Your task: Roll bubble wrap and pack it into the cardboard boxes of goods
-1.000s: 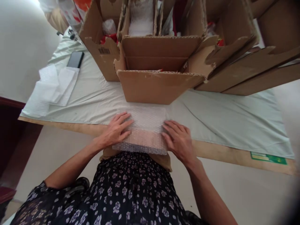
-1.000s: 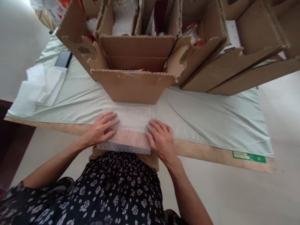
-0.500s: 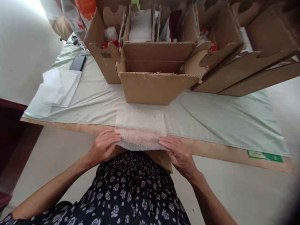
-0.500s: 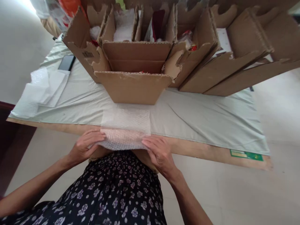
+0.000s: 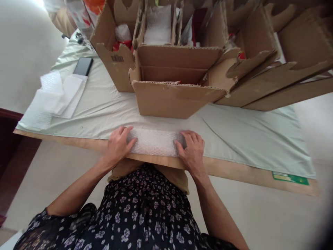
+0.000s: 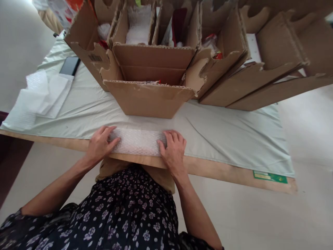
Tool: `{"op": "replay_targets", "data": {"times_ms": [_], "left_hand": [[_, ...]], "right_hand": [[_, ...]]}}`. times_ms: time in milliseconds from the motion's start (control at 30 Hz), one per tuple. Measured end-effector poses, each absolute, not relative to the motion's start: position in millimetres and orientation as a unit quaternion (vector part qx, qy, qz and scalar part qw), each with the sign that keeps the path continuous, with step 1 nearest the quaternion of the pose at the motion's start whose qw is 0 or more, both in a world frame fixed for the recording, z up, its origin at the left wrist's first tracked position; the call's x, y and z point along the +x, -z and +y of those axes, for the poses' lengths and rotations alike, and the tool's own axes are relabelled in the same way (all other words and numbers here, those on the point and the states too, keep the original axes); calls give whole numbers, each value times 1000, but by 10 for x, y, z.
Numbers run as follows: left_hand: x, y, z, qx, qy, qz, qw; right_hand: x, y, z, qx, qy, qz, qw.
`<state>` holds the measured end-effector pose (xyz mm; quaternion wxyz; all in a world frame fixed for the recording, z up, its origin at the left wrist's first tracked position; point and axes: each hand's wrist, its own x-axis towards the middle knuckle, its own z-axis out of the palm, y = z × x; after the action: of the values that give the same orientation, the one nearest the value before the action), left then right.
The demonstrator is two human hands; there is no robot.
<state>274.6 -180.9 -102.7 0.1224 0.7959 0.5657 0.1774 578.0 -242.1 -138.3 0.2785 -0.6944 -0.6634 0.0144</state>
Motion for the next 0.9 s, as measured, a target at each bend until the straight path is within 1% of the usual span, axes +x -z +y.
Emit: {"op": "replay_targets", "data": {"times_ms": [100, 200, 300, 433, 500, 567, 667, 733, 833, 900], "left_hand": [[2730, 1020, -1791, 783, -142, 596, 106], [2755, 1022, -1791, 775, -125, 603, 144], [2784, 991, -1825, 776, -160, 582, 181], [2697, 841, -1818, 771, -194, 566, 217], [2668, 760, -1724, 793, -196, 546, 187], [2732, 716, -1567, 836, -192, 496, 135], [3022, 754, -1307, 894, -156, 414, 72], [3241, 840, -1216, 905, -154, 394, 41], [3360, 984, -1328, 887, -229, 401, 30], [3255, 1022, -1565, 873, -291, 385, 72]], "right_hand": [[5818, 1400, -2404, -697, -23, -672, 248], [5834, 1361, -2365, -676, -48, -694, 244], [5821, 1254, -2385, -653, -111, -694, 283], [5759, 1057, -2667, -662, -242, -615, 353], [5676, 998, -2872, -654, -291, -591, 372], [5552, 992, -3053, -638, -328, -588, 374], [5356, 1045, -3204, -606, -394, -594, 353], [5276, 1069, -3229, -581, -439, -597, 335], [5262, 1052, -3215, -563, -484, -588, 322], [5294, 1020, -3201, -561, -508, -567, 325]]}}
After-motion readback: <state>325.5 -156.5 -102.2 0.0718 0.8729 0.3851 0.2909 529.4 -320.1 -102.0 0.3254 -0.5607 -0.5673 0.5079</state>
